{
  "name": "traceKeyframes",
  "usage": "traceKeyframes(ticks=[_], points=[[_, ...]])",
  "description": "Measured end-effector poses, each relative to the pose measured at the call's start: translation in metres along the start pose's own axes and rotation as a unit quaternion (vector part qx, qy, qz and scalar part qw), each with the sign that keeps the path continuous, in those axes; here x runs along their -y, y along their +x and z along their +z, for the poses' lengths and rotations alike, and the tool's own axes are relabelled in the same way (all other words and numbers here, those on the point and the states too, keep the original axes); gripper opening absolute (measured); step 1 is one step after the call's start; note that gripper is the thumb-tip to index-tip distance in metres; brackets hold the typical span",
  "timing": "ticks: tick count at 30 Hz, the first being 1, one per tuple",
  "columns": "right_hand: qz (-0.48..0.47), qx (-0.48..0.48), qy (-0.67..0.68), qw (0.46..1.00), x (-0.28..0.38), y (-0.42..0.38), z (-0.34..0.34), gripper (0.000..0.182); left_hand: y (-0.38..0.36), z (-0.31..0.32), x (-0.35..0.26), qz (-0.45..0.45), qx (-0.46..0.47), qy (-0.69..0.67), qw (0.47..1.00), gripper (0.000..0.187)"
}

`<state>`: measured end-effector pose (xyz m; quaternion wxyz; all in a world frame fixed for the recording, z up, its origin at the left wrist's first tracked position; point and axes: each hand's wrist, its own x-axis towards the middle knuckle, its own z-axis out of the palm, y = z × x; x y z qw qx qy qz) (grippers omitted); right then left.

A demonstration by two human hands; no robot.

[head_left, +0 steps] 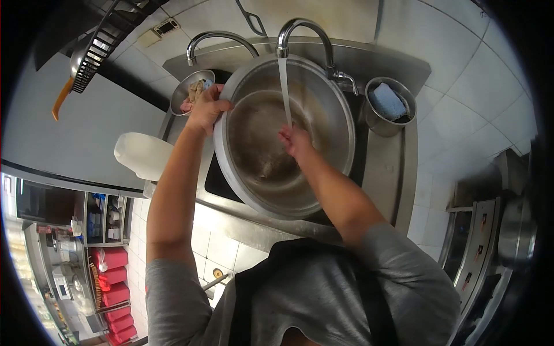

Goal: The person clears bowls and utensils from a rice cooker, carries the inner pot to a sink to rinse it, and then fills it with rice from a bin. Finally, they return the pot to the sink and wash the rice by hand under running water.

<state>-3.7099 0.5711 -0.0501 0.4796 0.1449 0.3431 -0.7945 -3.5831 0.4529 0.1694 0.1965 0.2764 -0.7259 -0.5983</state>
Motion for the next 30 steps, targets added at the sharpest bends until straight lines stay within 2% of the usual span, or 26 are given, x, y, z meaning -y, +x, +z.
traceKeyframes(ticks=[2,3,4,5,6,8,9,10,12,13,15,16,17,18,20,21,23,24,25,27,28,30], points=[[0.060,0.009,0.120,0.991,0.006,0.003,0.024,0.025,0.004,-0.004,0.014,-0.014,-0.034,0.051,0.998,0.047],[0.065,0.060,0.130,0.988,0.014,0.010,0.030,0.026,0.004,-0.005,0.021,-0.003,-0.054,0.135,0.989,0.045],[0.071,0.110,0.140,0.981,0.023,0.018,0.036,0.027,0.004,-0.003,0.029,0.094,-0.125,0.271,0.950,0.044],[0.076,0.160,0.151,0.973,0.030,0.025,0.042,0.028,0.004,0.008,0.036,0.185,-0.191,0.399,0.878,0.042],[0.051,0.124,0.144,0.980,0.039,0.019,0.055,0.029,0.003,0.023,0.040,0.271,-0.251,0.512,0.775,0.041],[-0.002,0.053,0.126,0.991,0.059,-0.004,0.083,0.032,-0.003,0.080,0.040,0.278,-0.179,0.356,0.874,0.041],[-0.044,0.111,-0.056,0.991,0.065,-0.003,0.073,0.032,0.007,0.114,0.057,0.276,-0.167,0.316,0.892,0.036],[-0.041,0.179,0.006,0.983,0.065,-0.015,0.074,0.034,0.020,0.139,0.079,0.272,-0.155,0.274,0.909,0.033],[-0.031,0.312,0.128,0.941,0.068,-0.046,0.080,0.039,0.055,0.148,0.087,0.198,-0.170,0.274,0.926,0.033],[-0.013,0.325,0.103,0.940,0.074,-0.038,0.080,0.040,0.072,0.145,0.090,0.184,-0.151,0.267,0.934,0.037],[-0.083,0.268,-0.011,0.960,0.070,-0.076,0.080,0.039,0.102,0.129,0.103,0.177,-0.091,0.246,0.949,0.048],[-0.115,0.237,-0.066,0.962,0.066,-0.091,0.079,0.039,0.080,0.140,0.085,0.123,-0.058,0.132,0.982,0.047],[-0.060,0.169,-0.124,0.976,0.079,-0.080,0.073,0.044,0.057,0.151,0.066,0.063,-0.038,0.005,0.997,0.049],[-0.075,0.121,-0.134,0.981,0.092,-0.102,0.083,0.069,0.033,0.162,0.045,0.002,-0.034,-0.111,0.993,0.052],[-0.099,0.057,-0.080,0.990,0.098,-0.049,0.057,0.059,0.025,0.154,0.051,-0.079,0.078,0.066,0.992,0.047],[-0.054,0.270,-0.046,0.960,0.089,0.043,-0.001,0.041,0.013,0.136,0.033,0.007,0.177,0.328,0.928,0.037],[0.007,0.141,0.042,0.989,0.045,0.011,0.001,0.026,-0.010,0.115,0.016,0.108,0.214,0.509,0.827,0.031],[0.024,0.162,-0.040,0.986,0.016,0.009,0.007,0.022,-0.020,0.104,0.006,0.084,0.220,0.559,0.795,0.031],[0.072,0.057,-0.069,0.993,-0.001,-0.037,0.020,0.026,-0.029,0.092,0.000,0.060,0.225,0.607,0.760,0.030],[0.179,0.183,-0.087,0.963,-0.044,-0.061,0.012,0.029,-0.047,0.069,0.002,0.184,0.158,0.598,0.764,0.026],[0.235,0.264,-0.090,0.931,-0.073,-0.048,-0.011,0.030,-0.053,0.057,0.008,0.220,0.148,0.618,0.740,0.027],[0.237,0.313,-0.253,0.884,-0.090,-0.040,-0.065,0.031,-0.057,0.035,0.025,0.295,0.127,0.656,0.683,0.029]])
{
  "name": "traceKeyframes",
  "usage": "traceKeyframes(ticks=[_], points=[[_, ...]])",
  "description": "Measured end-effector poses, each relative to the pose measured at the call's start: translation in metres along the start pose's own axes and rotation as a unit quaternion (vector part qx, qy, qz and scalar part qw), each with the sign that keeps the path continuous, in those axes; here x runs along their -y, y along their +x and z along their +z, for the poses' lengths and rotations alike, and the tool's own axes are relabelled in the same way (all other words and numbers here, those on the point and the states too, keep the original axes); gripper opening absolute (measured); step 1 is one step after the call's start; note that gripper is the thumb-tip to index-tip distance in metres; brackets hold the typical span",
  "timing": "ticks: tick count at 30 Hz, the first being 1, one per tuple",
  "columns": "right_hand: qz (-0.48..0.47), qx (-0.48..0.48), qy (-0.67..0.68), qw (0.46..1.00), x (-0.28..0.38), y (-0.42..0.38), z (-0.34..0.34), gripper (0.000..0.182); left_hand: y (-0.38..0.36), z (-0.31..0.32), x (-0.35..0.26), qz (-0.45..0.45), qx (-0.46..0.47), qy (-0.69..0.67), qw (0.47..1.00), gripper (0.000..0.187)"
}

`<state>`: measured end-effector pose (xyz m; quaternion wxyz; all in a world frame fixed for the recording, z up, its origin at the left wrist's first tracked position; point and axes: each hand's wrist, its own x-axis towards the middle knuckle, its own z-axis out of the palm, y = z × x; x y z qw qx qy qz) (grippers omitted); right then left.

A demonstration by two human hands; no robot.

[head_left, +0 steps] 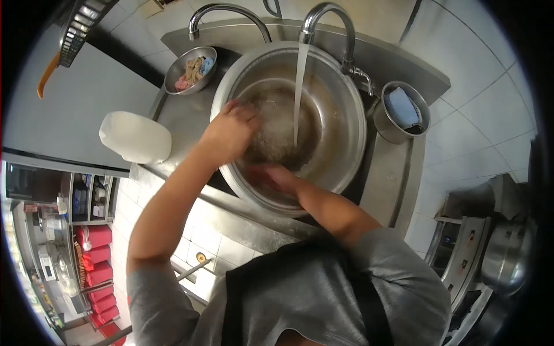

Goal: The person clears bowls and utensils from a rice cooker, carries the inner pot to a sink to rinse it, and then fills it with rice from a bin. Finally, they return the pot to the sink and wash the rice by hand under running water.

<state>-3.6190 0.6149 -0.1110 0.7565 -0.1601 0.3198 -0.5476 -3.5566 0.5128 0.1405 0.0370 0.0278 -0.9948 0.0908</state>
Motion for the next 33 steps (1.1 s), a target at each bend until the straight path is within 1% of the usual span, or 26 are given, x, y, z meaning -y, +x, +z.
traceKeyframes(ticks=[2,4,5,6,7,8,9,10,11,12,13,15,16,17,18,19,20,22,23,24,25,26,27,28,30,33], points=[[0.072,-0.008,-0.118,0.990,0.001,-0.026,-0.073,0.028,-0.014,0.006,0.006,-0.014,-0.041,-0.061,0.997,0.027],[0.166,-0.069,-0.240,0.954,0.045,-0.037,-0.149,0.029,-0.020,0.009,0.011,-0.037,-0.090,-0.116,0.988,0.026],[0.117,-0.096,-0.503,0.851,0.086,-0.041,-0.162,0.025,-0.018,0.009,0.010,-0.053,-0.118,-0.143,0.981,0.026],[0.100,-0.050,-0.705,0.701,0.124,-0.029,-0.164,0.028,-0.018,0.008,0.007,-0.068,-0.144,-0.172,0.972,0.027],[0.072,-0.007,-0.937,0.343,0.162,-0.018,-0.166,0.030,-0.017,0.007,0.006,-0.075,-0.165,-0.186,0.966,0.025],[0.034,-0.002,-0.995,0.094,0.201,-0.006,-0.168,0.034,-0.016,0.007,0.006,-0.088,-0.185,-0.188,0.961,0.025],[-0.053,-0.131,-0.918,0.372,0.231,0.004,-0.129,0.034,-0.017,0.008,0.005,-0.102,-0.201,-0.190,0.956,0.025],[-0.206,-0.192,-0.737,0.615,0.261,0.014,-0.089,0.035,-0.017,0.009,0.005,-0.115,-0.216,-0.191,0.951,0.024],[-0.318,-0.104,-0.791,0.512,0.275,0.027,-0.055,0.034,-0.017,0.009,0.006,-0.113,-0.214,-0.192,0.951,0.025],[-0.421,-0.013,-0.818,0.393,0.284,0.039,-0.045,0.032,-0.016,0.008,0.007,-0.112,-0.214,-0.192,0.951,0.025],[-0.407,-0.040,-0.827,0.386,0.280,0.040,-0.052,0.031,-0.018,0.008,0.006,-0.113,-0.211,-0.194,0.951,0.025],[-0.376,-0.094,-0.843,0.373,0.256,0.033,-0.100,0.028,-0.019,0.010,0.006,-0.114,-0.210,-0.200,0.950,0.026],[-0.294,-0.178,-0.818,0.461,0.220,0.029,-0.157,0.025,-0.019,0.010,0.007,-0.115,-0.210,-0.202,0.950,0.027],[-0.212,-0.267,-0.776,0.531,0.185,0.025,-0.213,0.025,-0.018,0.010,0.006,-0.118,-0.217,-0.209,0.946,0.027],[-0.180,-0.330,-0.698,0.609,0.136,0.008,-0.229,0.029,-0.018,0.012,0.007,-0.120,-0.228,-0.214,0.942,0.027],[-0.176,-0.356,-0.692,0.603,0.089,-0.002,-0.245,0.026,-0.019,0.013,0.007,-0.122,-0.237,-0.218,0.939,0.028],[-0.193,-0.388,-0.714,0.550,0.042,-0.007,-0.245,0.024,-0.020,0.014,0.007,-0.123,-0.247,-0.222,0.935,0.028],[-0.148,-0.354,-0.727,0.570,-0.015,-0.017,-0.188,0.023,-0.020,0.015,0.008,-0.127,-0.257,-0.231,0.930,0.028],[-0.144,-0.247,-0.807,0.517,-0.039,-0.016,-0.170,0.024,-0.020,0.017,0.009,-0.128,-0.264,-0.235,0.927,0.028],[-0.106,-0.260,-0.808,0.518,0.000,-0.056,-0.048,0.025,-0.021,0.018,0.009,-0.130,-0.272,-0.238,0.923,0.028],[-0.027,-0.192,-0.789,0.583,-0.009,-0.036,-0.027,0.027,-0.021,0.018,0.009,-0.132,-0.276,-0.240,0.921,0.028],[-0.082,-0.205,-0.468,0.855,-0.009,-0.019,0.005,0.030,-0.021,0.018,0.008,-0.133,-0.279,-0.242,0.920,0.028],[-0.123,-0.180,-0.063,0.974,0.002,-0.005,0.049,0.033,-0.021,0.018,0.008,-0.133,-0.282,-0.244,0.918,0.028],[-0.164,-0.253,0.020,0.953,0.035,0.002,0.110,0.033,-0.021,0.018,0.009,-0.137,-0.284,-0.251,0.915,0.028],[-0.243,-0.104,0.087,0.961,0.071,0.036,0.127,0.033,-0.021,0.018,0.009,-0.146,-0.286,-0.267,0.909,0.028],[-0.344,0.122,0.182,0.913,0.123,0.061,0.138,0.035,-0.022,0.015,0.008,-0.150,-0.293,-0.283,0.901,0.028]])
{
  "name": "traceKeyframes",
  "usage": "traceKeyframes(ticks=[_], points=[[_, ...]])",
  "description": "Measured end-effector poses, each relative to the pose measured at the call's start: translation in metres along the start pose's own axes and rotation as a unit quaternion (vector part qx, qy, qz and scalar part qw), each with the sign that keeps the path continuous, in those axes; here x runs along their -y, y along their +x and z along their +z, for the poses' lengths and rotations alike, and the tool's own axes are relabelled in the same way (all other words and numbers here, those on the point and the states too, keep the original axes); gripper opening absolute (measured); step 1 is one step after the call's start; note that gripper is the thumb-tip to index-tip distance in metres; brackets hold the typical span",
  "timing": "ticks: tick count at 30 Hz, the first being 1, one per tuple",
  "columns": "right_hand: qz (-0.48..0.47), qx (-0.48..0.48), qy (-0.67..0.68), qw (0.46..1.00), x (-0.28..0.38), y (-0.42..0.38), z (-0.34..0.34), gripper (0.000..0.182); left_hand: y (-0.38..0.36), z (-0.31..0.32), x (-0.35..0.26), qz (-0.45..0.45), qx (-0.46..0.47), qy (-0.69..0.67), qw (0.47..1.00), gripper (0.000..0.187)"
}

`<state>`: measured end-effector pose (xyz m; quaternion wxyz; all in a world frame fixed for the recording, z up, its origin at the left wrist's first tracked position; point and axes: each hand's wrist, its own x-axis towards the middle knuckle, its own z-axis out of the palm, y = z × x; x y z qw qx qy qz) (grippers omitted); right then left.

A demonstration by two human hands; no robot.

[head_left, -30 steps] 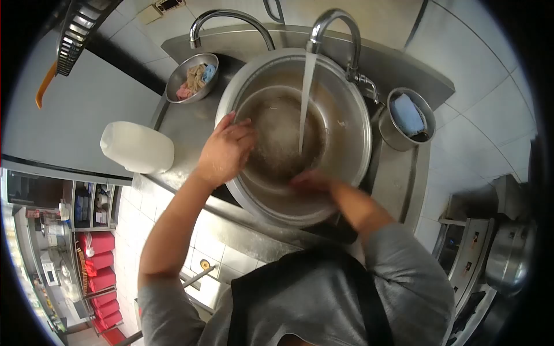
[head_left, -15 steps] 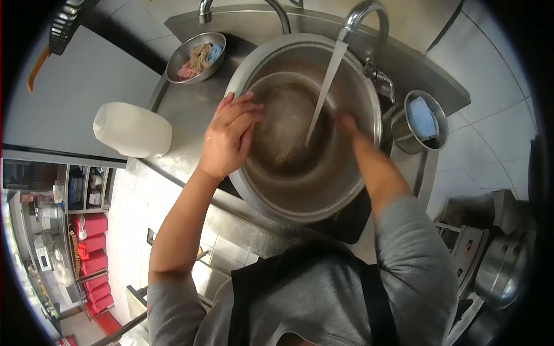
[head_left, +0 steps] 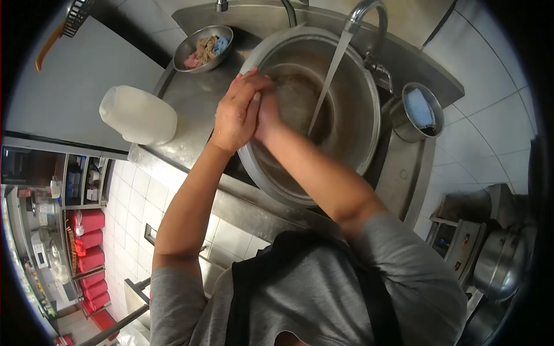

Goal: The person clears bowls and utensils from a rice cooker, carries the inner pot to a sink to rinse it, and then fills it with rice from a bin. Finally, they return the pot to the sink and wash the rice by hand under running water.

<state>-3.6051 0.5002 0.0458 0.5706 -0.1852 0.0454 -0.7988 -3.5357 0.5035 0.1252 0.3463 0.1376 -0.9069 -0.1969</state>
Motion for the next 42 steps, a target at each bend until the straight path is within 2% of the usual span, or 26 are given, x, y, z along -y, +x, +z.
traceKeyframes(ticks=[1,3,5,7,9,10,11,13,15,16,18,21,22,23,24,25,27,29,31,33,35,36,37,39,41,42], points=[[0.013,-0.129,-0.133,0.983,-0.006,-0.031,0.006,0.039,0.001,-0.001,0.001,0.002,0.005,0.004,1.000,0.028],[0.136,-0.078,-0.361,0.919,0.018,-0.100,0.022,0.036,0.000,0.000,0.002,0.006,0.009,0.013,1.000,0.028],[0.108,0.086,-0.707,0.693,-0.004,-0.163,-0.136,0.031,0.002,0.000,0.002,0.007,0.010,0.019,1.000,0.027],[0.198,0.159,-0.707,0.660,0.059,-0.184,-0.189,0.027,0.002,0.002,0.001,0.010,0.001,0.032,0.999,0.026],[0.284,0.116,-0.770,0.559,0.116,-0.178,-0.244,0.020,0.003,0.002,-0.001,0.000,0.009,0.031,0.999,0.027],[0.278,0.250,-0.863,0.341,0.161,-0.139,-0.207,0.024,0.004,0.001,-0.001,-0.006,0.013,0.032,0.999,0.028],[0.305,0.184,-0.882,0.309,0.179,-0.125,-0.249,0.039,0.004,0.001,-0.001,-0.006,0.018,0.039,0.999,0.028],[0.371,0.211,-0.893,0.144,0.219,-0.038,-0.289,0.031,0.006,0.001,-0.002,-0.008,0.025,0.053,0.998,0.029],[0.326,0.158,-0.900,0.242,0.224,0.038,-0.188,0.039,0.006,0.002,-0.001,-0.005,0.024,0.060,0.998,0.030],[0.181,0.097,-0.865,0.458,0.214,0.056,-0.160,0.029,0.006,0.002,-0.001,-0.004,0.026,0.063,0.998,0.030],[-0.208,0.358,-0.870,0.266,0.181,0.083,-0.143,0.026,0.008,0.001,-0.001,-0.003,0.027,0.075,0.997,0.031],[-0.138,0.200,-0.855,0.459,0.176,0.073,-0.240,0.033,0.003,0.004,-0.004,-0.015,0.018,0.073,0.997,0.032],[-0.186,0.143,-0.805,0.544,0.188,0.027,-0.210,0.030,0.005,0.004,-0.002,-0.016,0.008,0.072,0.997,0.033],[0.015,-0.119,-0.832,0.542,0.182,-0.004,-0.251,0.028,0.005,0.003,-0.001,-0.019,0.007,0.065,0.998,0.033],[0.075,-0.199,-0.857,0.469,0.176,-0.039,-0.285,0.030,0.005,0.002,-0.001,-0.023,0.004,0.057,0.998,0.033],[0.080,-0.240,-0.855,0.453,0.162,-0.079,-0.316,0.034,0.004,0.002,-0.001,-0.027,0.004,0.046,0.999,0.033],[0.134,-0.150,-0.934,0.294,0.122,-0.145,-0.372,0.031,0.003,0.002,0.001,-0.026,-0.009,0.027,0.999,0.034],[0.120,-0.084,-0.970,0.195,0.074,-0.187,-0.334,0.028,-0.002,0.002,0.002,-0.031,-0.022,0.007,0.999,0.034],[0.067,-0.111,-0.877,0.462,0.031,-0.203,-0.284,0.028,-0.003,0.003,0.005,-0.032,-0.032,-0.016,0.999,0.035],[0.104,-0.171,-0.654,0.730,-0.016,-0.168,-0.204,0.034,-0.003,0.003,0.008,-0.022,-0.032,-0.019,0.999,0.034],[0.139,-0.234,-0.353,0.895,-0.015,-0.116,-0.054,0.040,-0.003,0.003,0.008,-0.022,-0.029,-0.022,0.999,0.034],[0.162,-0.190,-0.203,0.947,-0.002,-0.076,0.013,0.042,-0.003,0.002,0.008,-0.021,-0.033,-0.022,0.999,0.033],[0.081,-0.195,-0.117,0.970,-0.008,-0.044,0.008,0.040,-0.004,0.002,0.007,-0.021,-0.035,-0.022,0.999,0.033],[0.073,-0.173,-0.004,0.982,0.015,-0.014,0.026,0.041,-0.004,0.003,0.005,-0.019,-0.039,-0.021,0.999,0.033],[0.025,-0.096,-0.068,0.993,0.011,-0.014,0.012,0.041,-0.003,0.002,0.004,-0.014,-0.047,-0.018,0.999,0.032],[0.027,-0.084,-0.245,0.966,0.018,-0.041,0.026,0.042,-0.002,0.000,0.003,-0.014,-0.034,-0.017,0.999,0.032]])
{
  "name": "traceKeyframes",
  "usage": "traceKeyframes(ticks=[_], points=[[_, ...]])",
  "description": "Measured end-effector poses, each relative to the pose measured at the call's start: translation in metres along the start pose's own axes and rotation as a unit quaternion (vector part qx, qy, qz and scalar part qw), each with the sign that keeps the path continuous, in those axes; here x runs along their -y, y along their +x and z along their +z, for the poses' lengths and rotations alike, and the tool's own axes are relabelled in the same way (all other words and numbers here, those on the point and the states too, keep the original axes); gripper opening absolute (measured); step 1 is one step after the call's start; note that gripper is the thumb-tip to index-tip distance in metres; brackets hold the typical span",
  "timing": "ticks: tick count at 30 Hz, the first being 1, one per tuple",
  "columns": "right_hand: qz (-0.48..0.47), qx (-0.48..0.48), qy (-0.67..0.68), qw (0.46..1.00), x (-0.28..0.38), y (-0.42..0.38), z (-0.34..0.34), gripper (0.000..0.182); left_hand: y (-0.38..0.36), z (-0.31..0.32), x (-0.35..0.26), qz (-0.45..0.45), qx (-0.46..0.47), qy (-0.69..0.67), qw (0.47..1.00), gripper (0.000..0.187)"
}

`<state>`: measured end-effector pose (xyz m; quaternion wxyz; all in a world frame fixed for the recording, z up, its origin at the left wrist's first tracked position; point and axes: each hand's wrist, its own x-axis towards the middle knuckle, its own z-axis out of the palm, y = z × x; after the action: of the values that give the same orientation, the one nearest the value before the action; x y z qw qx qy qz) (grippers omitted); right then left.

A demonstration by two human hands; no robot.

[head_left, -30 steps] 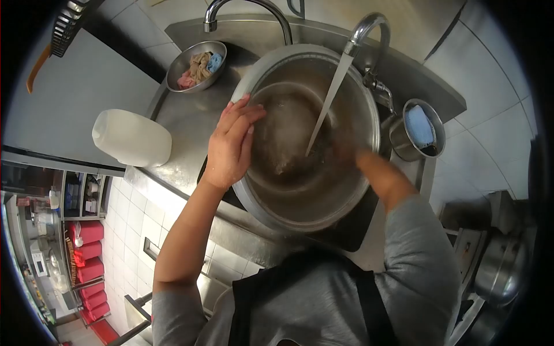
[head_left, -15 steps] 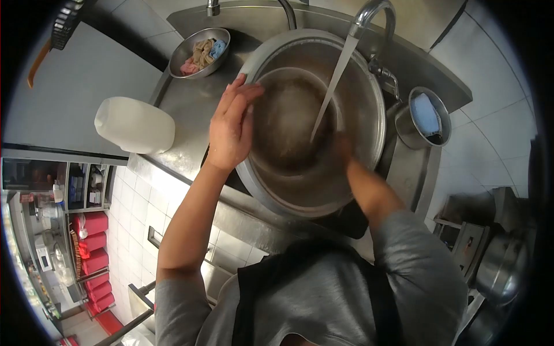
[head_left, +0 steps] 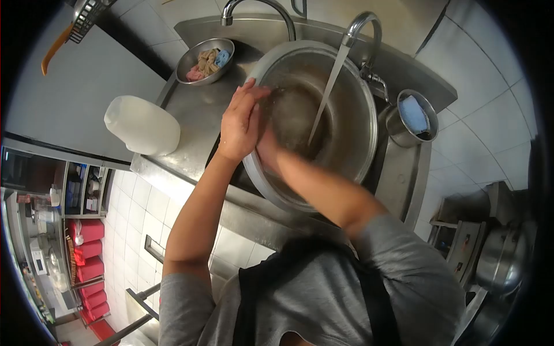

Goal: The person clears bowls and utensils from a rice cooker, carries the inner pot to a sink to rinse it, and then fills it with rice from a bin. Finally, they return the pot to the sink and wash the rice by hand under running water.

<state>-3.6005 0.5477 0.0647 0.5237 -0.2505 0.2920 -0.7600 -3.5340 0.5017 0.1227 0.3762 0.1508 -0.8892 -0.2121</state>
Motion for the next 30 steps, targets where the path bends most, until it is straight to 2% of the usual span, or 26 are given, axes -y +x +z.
traceKeyframes(ticks=[1,2,3,4,5,6,7,8,9,10,11,13,14,16,17,20,21,23,24,25,26,27,28,29,30], points=[[-0.014,0.005,-0.178,0.984,0.006,-0.041,0.008,0.043,0.001,-0.001,0.000,-0.001,0.002,-0.001,1.000,0.033],[0.031,-0.038,-0.185,0.982,-0.074,-0.052,-0.048,0.037,0.000,0.000,0.000,-0.005,0.007,-0.002,1.000,0.033],[0.048,0.059,-0.358,0.931,-0.085,-0.074,-0.102,0.034,0.001,0.000,0.001,-0.009,0.011,-0.002,1.000,0.033],[0.030,0.158,-0.510,0.845,-0.094,-0.097,-0.154,0.034,0.001,0.000,0.002,-0.007,0.009,-0.007,1.000,0.031],[0.061,0.224,-0.573,0.786,-0.085,-0.104,-0.203,0.033,0.001,0.001,0.002,-0.011,0.012,-0.005,1.000,0.031],[0.108,0.267,-0.585,0.758,-0.066,-0.104,-0.239,0.032,0.001,0.000,0.001,-0.014,0.017,-0.003,1.000,0.031],[0.164,0.252,-0.628,0.718,-0.046,-0.100,-0.271,0.033,0.002,-0.001,0.001,-0.017,0.021,0.000,1.000,0.032],[0.208,0.289,-0.699,0.620,-0.030,-0.083,-0.305,0.040,0.003,-0.001,0.000,-0.017,0.024,0.004,1.000,0.032],[0.101,0.310,-0.792,0.516,-0.012,-0.063,-0.332,0.044,0.004,-0.001,0.000,-0.017,0.027,0.008,0.999,0.032],[0.074,0.289,-0.846,0.442,0.007,-0.035,-0.343,0.039,0.005,-0.001,-0.001,-0.018,0.030,0.012,0.999,0.033],[0.067,0.245,-0.877,0.407,0.028,0.001,-0.342,0.035,0.005,0.000,0.000,-0.018,0.032,0.016,0.999,0.033],[0.060,0.091,-0.822,0.559,0.067,0.064,-0.290,0.028,0.006,0.000,0.000,-0.020,0.036,0.024,0.999,0.033],[0.017,0.083,-0.790,0.607,0.075,0.091,-0.253,0.026,0.006,0.000,0.001,-0.020,0.037,0.026,0.999,0.032],[-0.196,0.261,-0.812,0.483,0.043,0.156,-0.247,0.027,0.007,0.001,0.000,-0.019,0.041,0.031,0.999,0.032],[-0.270,0.339,-0.789,0.436,0.053,0.155,-0.198,0.033,0.007,0.001,0.001,-0.020,0.041,0.031,0.998,0.032],[-0.341,0.282,-0.793,0.420,0.045,0.140,-0.193,0.024,0.004,0.001,-0.001,-0.022,0.049,0.035,0.998,0.032],[-0.252,0.225,-0.739,0.583,0.048,0.141,-0.212,0.026,0.004,0.001,-0.001,-0.020,0.047,0.038,0.998,0.032],[-0.162,0.137,-0.776,0.594,0.029,0.116,-0.323,0.029,0.004,0.000,-0.002,-0.017,0.045,0.041,0.998,0.032],[-0.167,0.110,-0.872,0.446,0.015,0.094,-0.370,0.031,0.004,0.000,-0.001,-0.017,0.043,0.040,0.998,0.033],[-0.075,0.275,-0.957,0.045,0.029,0.044,-0.339,0.030,0.004,0.000,-0.001,-0.017,0.040,0.038,0.998,0.034],[-0.023,0.251,-0.933,0.258,-0.003,0.027,-0.377,0.027,0.002,0.001,-0.002,-0.030,0.010,0.043,0.999,0.034],[0.053,0.002,-0.786,0.615,-0.050,-0.002,-0.429,0.026,0.001,0.001,-0.003,-0.042,-0.019,0.048,0.998,0.035],[0.103,-0.029,-0.820,0.562,-0.049,-0.034,-0.387,0.025,0.001,0.003,-0.004,-0.054,-0.048,0.052,0.996,0.036],[0.152,-0.061,-0.848,0.504,-0.049,-0.060,-0.328,0.024,-0.001,0.005,-0.002,-0.106,-0.062,-0.013,0.992,0.035],[0.176,-0.091,-0.838,0.508,-0.078,-0.071,-0.331,0.025,-0.003,0.007,0.003,-0.156,-0.075,-0.078,0.982,0.035]])
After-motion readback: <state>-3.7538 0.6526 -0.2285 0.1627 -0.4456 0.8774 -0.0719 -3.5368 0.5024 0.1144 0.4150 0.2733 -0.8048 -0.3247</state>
